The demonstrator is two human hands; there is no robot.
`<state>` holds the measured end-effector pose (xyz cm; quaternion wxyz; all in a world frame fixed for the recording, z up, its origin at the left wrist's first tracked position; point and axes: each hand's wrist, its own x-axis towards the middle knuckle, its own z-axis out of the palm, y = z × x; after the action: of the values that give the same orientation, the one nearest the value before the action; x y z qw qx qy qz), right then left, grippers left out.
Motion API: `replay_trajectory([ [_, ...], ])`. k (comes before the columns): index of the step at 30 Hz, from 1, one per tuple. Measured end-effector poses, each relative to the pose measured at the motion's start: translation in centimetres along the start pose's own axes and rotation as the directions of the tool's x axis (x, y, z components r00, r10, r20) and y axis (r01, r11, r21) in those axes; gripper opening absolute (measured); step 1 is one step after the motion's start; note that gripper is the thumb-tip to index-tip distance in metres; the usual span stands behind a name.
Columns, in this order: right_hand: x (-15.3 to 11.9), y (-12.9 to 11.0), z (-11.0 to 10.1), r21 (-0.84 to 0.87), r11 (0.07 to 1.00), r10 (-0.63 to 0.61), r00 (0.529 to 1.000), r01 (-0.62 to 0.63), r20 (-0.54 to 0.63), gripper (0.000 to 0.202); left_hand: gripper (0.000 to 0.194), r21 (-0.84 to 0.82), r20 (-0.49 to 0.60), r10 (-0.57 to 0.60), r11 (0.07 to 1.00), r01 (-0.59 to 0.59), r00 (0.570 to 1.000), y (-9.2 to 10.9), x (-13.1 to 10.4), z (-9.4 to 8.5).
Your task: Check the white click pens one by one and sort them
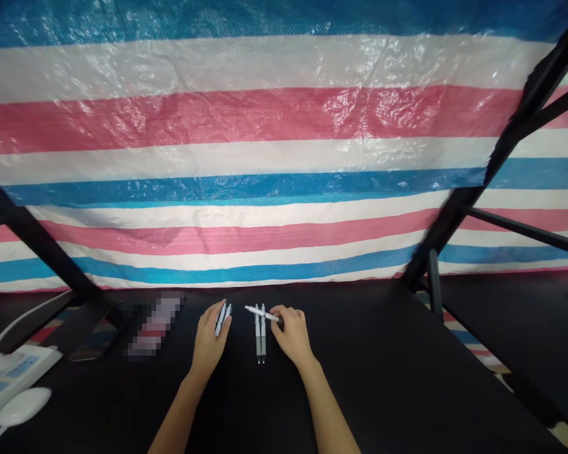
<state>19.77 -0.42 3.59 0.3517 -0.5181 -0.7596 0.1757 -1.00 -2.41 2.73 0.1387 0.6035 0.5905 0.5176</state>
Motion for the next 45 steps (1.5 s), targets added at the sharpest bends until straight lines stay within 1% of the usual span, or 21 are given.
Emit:
replay_trajectory([
  [1,0.0,-0.1,-0.1,0.020,0.999,-0.043,0.999,0.043,-0.003,0.017,0.040,-0.027,0.040,0.018,0.999,-0.017,0.999,0.4,-0.1,0.0],
  [3,-0.1,-0.5,-0.2,0.053,0.992,-0.112,0.994,0.112,-0.007,0.017,0.040,-0.099,0.107,0.057,0.994,-0.046,0.993,1.1,-0.2,0.1],
  [5,-0.2,-0.7,-0.2,0.094,0.985,-0.147,0.989,0.147,-0.006,0.021,0.033,-0.176,0.152,0.065,0.984,-0.038,0.986,1.4,-0.4,0.2],
  [7,-0.3,-0.8,-0.1,0.132,0.980,-0.152,0.988,0.150,0.006,0.023,0.025,-0.227,0.168,0.049,0.974,-0.010,0.985,1.4,-0.5,0.2],
  [9,-0.3,-0.7,0.0,0.156,0.981,-0.117,0.993,0.114,0.007,0.025,0.022,-0.245,0.156,0.034,0.969,0.006,0.987,1.4,-0.5,0.3],
  [11,-0.2,-0.3,-0.1,0.176,0.984,-0.039,0.999,0.038,0.001,0.028,0.022,-0.248,0.135,0.029,0.969,0.005,0.990,1.4,-0.5,0.2],
  [13,-0.1,0.0,0.0,0.190,0.981,0.042,0.999,-0.046,0.025,0.036,0.023,-0.237,0.123,0.029,0.971,0.001,0.992,1.4,-0.5,0.1],
  [16,0.0,0.5,0.3,0.159,0.977,0.138,0.990,-0.142,0.041,0.052,0.020,-0.190,0.161,0.050,0.982,-0.019,0.986,1.7,-0.5,0.0],
  [18,0.1,0.7,0.6,0.127,0.977,0.172,0.985,-0.171,0.002,0.053,0.017,-0.164,0.190,0.065,0.986,-0.034,0.980,1.8,-0.5,0.0],
  [21,0.1,0.5,0.9,0.098,0.984,0.156,0.987,-0.151,-0.042,0.050,0.017,-0.147,0.194,0.072,0.988,-0.044,0.978,1.9,-0.6,0.2],
  [26,-0.1,-0.3,1.0,0.049,0.998,0.055,0.991,-0.049,-0.124,0.048,0.027,-0.196,0.131,0.015,0.981,0.011,0.991,2.0,-0.6,0.3],
  [28,-0.1,-0.3,1.0,0.049,0.998,0.047,0.987,-0.040,-0.151,0.048,0.029,-0.174,0.142,0.038,0.985,-0.013,0.989,1.8,-0.6,0.4],
  [31,0.0,0.2,0.9,0.073,0.994,0.096,0.980,-0.085,-0.173,0.049,0.025,-0.128,0.150,0.108,0.988,-0.089,0.983,1.3,-0.6,0.5],
  [34,0.1,0.9,0.7,0.113,0.986,0.143,0.975,-0.124,-0.171,0.049,0.022,-0.093,0.159,0.153,0.986,-0.140,0.975,0.9,-0.6,0.7],
  [37,0.2,1.3,0.5,0.139,0.981,0.152,0.978,-0.132,-0.145,0.048,0.021,-0.061,0.170,0.168,0.985,-0.159,0.971,0.9,-0.6,0.7],
  [42,0.2,1.4,0.7,0.136,0.981,0.156,0.982,-0.141,-0.107,0.048,0.029,-0.074,0.186,0.135,0.990,-0.123,0.973,1.3,-0.5,0.5],
  [45,0.2,1.4,0.8,0.145,0.980,0.152,0.984,-0.137,-0.097,0.048,0.027,-0.086,0.194,0.126,0.990,-0.111,0.973,1.4,-0.5,0.5],
])
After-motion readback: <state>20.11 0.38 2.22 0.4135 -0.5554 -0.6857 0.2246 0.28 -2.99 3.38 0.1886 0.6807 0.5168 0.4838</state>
